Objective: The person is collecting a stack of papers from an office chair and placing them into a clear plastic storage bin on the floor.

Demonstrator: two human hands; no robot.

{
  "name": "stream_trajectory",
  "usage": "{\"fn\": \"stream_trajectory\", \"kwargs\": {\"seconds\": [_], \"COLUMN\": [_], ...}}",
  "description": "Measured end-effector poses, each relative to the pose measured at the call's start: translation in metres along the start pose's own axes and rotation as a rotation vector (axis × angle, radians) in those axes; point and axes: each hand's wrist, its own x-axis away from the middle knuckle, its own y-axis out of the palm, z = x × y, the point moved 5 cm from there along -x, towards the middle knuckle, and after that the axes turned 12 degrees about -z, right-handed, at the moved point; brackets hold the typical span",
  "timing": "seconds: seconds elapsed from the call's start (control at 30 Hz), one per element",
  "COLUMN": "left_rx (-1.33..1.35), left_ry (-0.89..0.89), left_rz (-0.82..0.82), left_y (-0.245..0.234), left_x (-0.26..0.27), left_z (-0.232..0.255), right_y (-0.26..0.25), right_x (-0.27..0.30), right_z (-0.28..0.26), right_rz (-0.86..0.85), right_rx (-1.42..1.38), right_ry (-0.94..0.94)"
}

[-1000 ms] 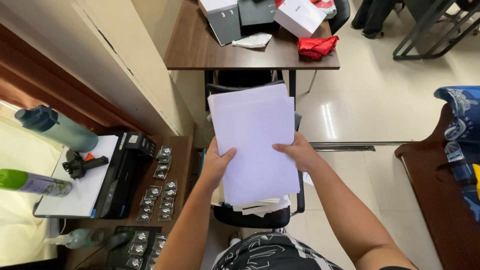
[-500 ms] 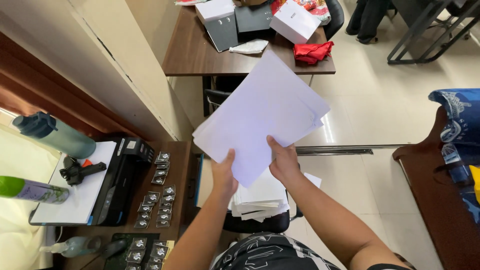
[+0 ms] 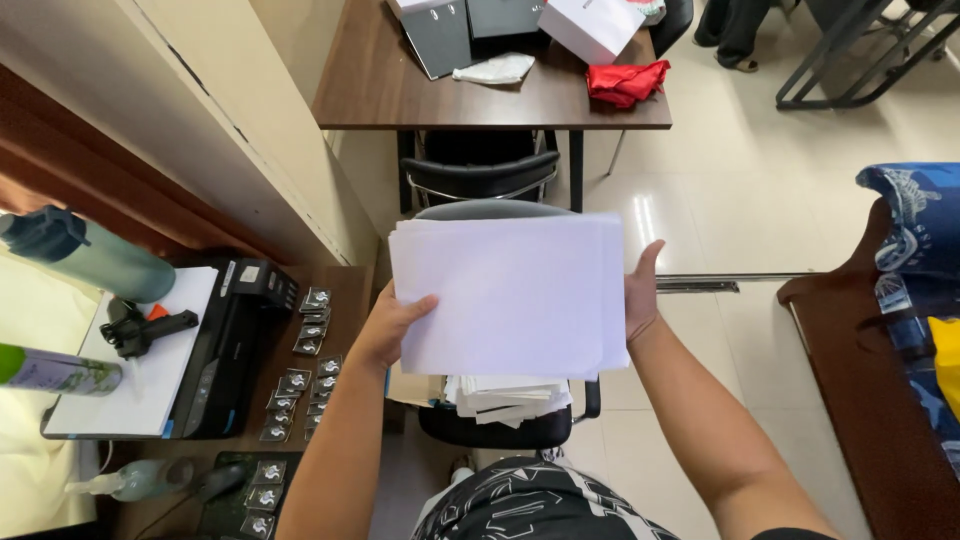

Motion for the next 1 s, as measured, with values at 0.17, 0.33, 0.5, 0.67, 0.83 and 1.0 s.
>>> {"fn": "stream_trajectory", "kwargs": {"seconds": [0.17, 0.33, 0.5, 0.67, 0.83, 1.0], "left_rx": [-0.21, -0.13, -0.028, 0.021, -0.213, -0.28], "left_ry": [0.066, 0.06, 0.123, 0.125, 0.009, -0.035], "left_rz": [0.161, 0.265, 0.251, 0.195, 0.129, 0.164], "left_y": [-0.015, -0.05, -0.074, -0.082, -0.111, -0.098], "left_x": [-0.022, -0.05, -0.078, -0.09, -0.094, -0.08], "left_z": [-0.032, -0.103, -0.2, -0.262, -0.321, -0.282], "right_y": [-0.061, -0.088, -0.177, -0.231, -0.235, -0.22], "right_x": [0.01, -0.014, -0.014, 0.003, 0.01, 0.015], "right_z": [0.011, 0.035, 0.06, 0.082, 0.084, 0.076], "right_rz": [-0.139, 0.104, 0.523, 0.515, 0.437, 0.571], "right_rx": [0.366, 0.792, 1.086, 1.037, 1.123, 1.153], "right_ry": [0.081, 0.07, 0.042, 0.013, -0.056, -0.118]}}
